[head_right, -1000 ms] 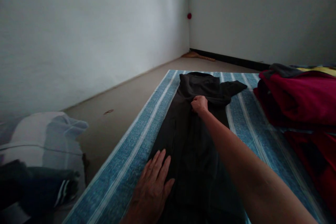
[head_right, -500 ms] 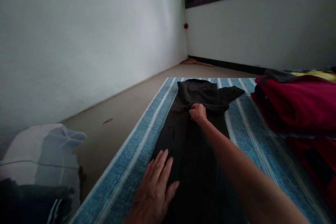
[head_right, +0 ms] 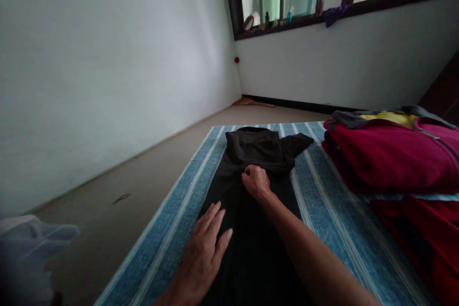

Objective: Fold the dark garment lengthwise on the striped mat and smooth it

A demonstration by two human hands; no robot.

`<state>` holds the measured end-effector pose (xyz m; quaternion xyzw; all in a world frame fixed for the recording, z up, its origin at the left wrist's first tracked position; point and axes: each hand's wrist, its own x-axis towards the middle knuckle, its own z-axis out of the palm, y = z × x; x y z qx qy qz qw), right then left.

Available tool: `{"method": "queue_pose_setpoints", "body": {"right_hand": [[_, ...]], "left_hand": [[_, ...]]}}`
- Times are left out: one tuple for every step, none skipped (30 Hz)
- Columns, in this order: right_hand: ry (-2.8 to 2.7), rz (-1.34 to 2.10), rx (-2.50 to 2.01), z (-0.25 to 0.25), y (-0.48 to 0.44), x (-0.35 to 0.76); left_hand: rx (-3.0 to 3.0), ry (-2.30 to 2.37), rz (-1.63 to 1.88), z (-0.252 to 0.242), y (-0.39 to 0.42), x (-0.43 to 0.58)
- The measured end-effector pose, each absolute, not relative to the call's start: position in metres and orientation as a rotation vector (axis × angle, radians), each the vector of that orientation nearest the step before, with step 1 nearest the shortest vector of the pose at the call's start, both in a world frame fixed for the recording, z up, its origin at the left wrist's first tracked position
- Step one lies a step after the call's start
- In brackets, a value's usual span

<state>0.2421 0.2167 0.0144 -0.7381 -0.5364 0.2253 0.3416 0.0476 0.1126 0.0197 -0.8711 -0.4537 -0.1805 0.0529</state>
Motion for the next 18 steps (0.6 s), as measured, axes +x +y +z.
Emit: {"method": "queue_pose_setpoints", "body": {"right_hand": [[-1.417, 0.543, -1.918, 0.018, 0.214, 0.245], [-1.438, 0.498, -1.918, 0.021, 0.212, 0.25], [-1.456, 0.453, -1.922, 0.024, 0.211, 0.256], [-1.469, 0.407, -1.932, 0.028, 0.211, 0.263], [-1.476, 0.359, -1.949, 0.031, 0.213, 0.272], [-1.478, 0.31, -1.971, 0.034, 0.216, 0.282], [-1.479, 0.262, -1.994, 0.036, 0.221, 0.293], [-1.481, 0.218, -2.015, 0.038, 0.227, 0.304], [-1.489, 0.182, -2.032, 0.04, 0.235, 0.316], [-1.502, 0.154, -2.045, 0.04, 0.244, 0.327], [-1.519, 0.137, -2.055, 0.039, 0.253, 0.338], [-1.539, 0.129, -2.062, 0.038, 0.263, 0.347], [-1.558, 0.129, -2.069, 0.035, 0.272, 0.355], [-1.575, 0.135, -2.075, 0.031, 0.282, 0.362], [-1.587, 0.144, -2.079, 0.028, 0.29, 0.367], [-1.598, 0.154, -2.082, 0.024, 0.298, 0.371], [-1.61, 0.167, -2.082, 0.021, 0.304, 0.374], [-1.622, 0.18, -2.082, 0.019, 0.309, 0.375]], "left_hand": [[-2.655, -1.419, -0.524, 0.022, 0.131, 0.058], [-2.651, -1.471, -0.491, 0.023, 0.15, 0.068], [-2.647, -1.524, -0.445, 0.023, 0.167, 0.077], [-2.636, -1.58, -0.391, 0.021, 0.182, 0.085], [-2.627, -1.635, -0.324, 0.017, 0.194, 0.09], [-2.621, -1.678, -0.258, 0.013, 0.202, 0.093], [-2.62, -1.706, -0.203, 0.008, 0.207, 0.094], [-2.623, -1.717, -0.167, 0.003, 0.21, 0.094], [-2.63, -1.713, -0.155, 0.0, 0.21, 0.093], [-2.634, -1.701, -0.166, -0.003, 0.209, 0.091], [-2.634, -1.688, -0.191, -0.005, 0.209, 0.09], [-2.631, -1.679, -0.226, -0.006, 0.208, 0.088], [-2.626, -1.665, -0.273, -0.006, 0.209, 0.088], [-2.616, -1.646, -0.329, -0.005, 0.212, 0.088], [-2.606, -1.626, -0.386, -0.003, 0.217, 0.089], [-2.594, -1.609, -0.438, -0.002, 0.223, 0.09], [-2.587, -1.599, -0.478, -0.001, 0.231, 0.092], [-2.588, -1.598, -0.5, -0.001, 0.239, 0.095]]}}
